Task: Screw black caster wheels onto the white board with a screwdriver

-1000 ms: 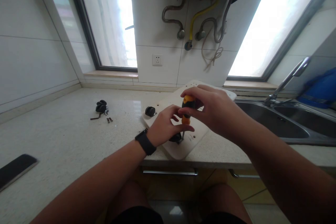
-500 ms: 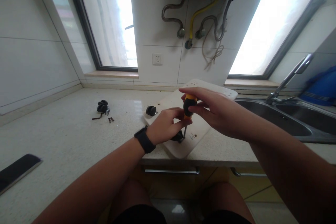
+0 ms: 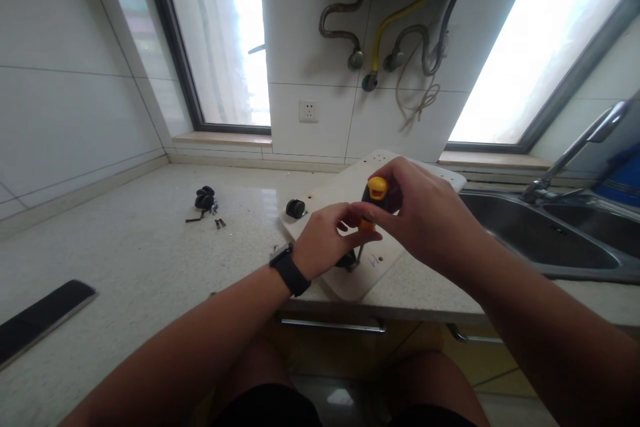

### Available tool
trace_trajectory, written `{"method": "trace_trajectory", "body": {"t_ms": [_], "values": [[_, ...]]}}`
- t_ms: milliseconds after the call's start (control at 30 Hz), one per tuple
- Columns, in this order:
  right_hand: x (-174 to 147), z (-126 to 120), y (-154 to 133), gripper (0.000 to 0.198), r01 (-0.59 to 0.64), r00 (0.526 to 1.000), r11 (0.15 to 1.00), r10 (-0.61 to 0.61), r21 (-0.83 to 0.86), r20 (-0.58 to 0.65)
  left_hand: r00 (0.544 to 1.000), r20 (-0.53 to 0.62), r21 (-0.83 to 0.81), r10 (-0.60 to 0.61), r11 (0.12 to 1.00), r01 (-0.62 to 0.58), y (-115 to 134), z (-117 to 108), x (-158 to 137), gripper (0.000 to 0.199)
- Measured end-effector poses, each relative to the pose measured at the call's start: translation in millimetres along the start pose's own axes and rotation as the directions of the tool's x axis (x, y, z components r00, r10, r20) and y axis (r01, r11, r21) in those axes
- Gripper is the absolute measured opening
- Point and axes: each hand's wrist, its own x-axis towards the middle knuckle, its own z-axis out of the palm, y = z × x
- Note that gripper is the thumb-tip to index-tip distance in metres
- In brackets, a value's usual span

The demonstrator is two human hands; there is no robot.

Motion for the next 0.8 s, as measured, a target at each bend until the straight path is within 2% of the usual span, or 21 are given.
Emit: {"method": "trace_trajectory", "body": {"t_ms": [67,133,233,300,433,600,700,800], "values": [[1,-3,2,0.035,0.020,0.999,0.999,-0.022,0.049,0.039,1.000,0.007,0.012,0.018,1.000,-0.018,3,-1,0,0.030],[2,-7,9,0.033,0.064,0.986,0.978,-0.092,0.199,0.139,0.997,0.057,0.033,0.048,0.998,-0.050,5,-4,1,0.024],[3,-9,21,0.046,0.125,0.922,0.893,-0.266,0.433,0.281,0.981,0.178,0.032,0.073,0.996,-0.080,4,-11,5,0.019],[5,-8,26,0.048,0.121,0.906,0.875,-0.290,0.468,0.309,0.967,0.244,0.001,0.076,0.997,-0.079,3,-15,7,0.019],[8,-3,21,0.038,0.066,0.954,0.932,-0.164,0.355,0.252,0.962,0.271,-0.014,0.040,0.999,-0.038,3,-18,9,0.022],[8,0,4,0.037,0.025,0.982,0.989,-0.052,0.145,0.182,0.991,0.133,-0.003,-0.030,1.000,0.031,2,-12,5,0.036],[6,2,-3,0.037,0.030,0.991,0.998,-0.036,0.049,0.127,0.996,0.063,0.021,-0.067,0.998,0.066,0,-5,3,0.041],[4,5,-10,0.033,0.057,0.995,0.998,-0.053,-0.041,0.088,0.993,0.018,0.065,-0.113,0.992,0.111,1,-1,1,0.031]]}}
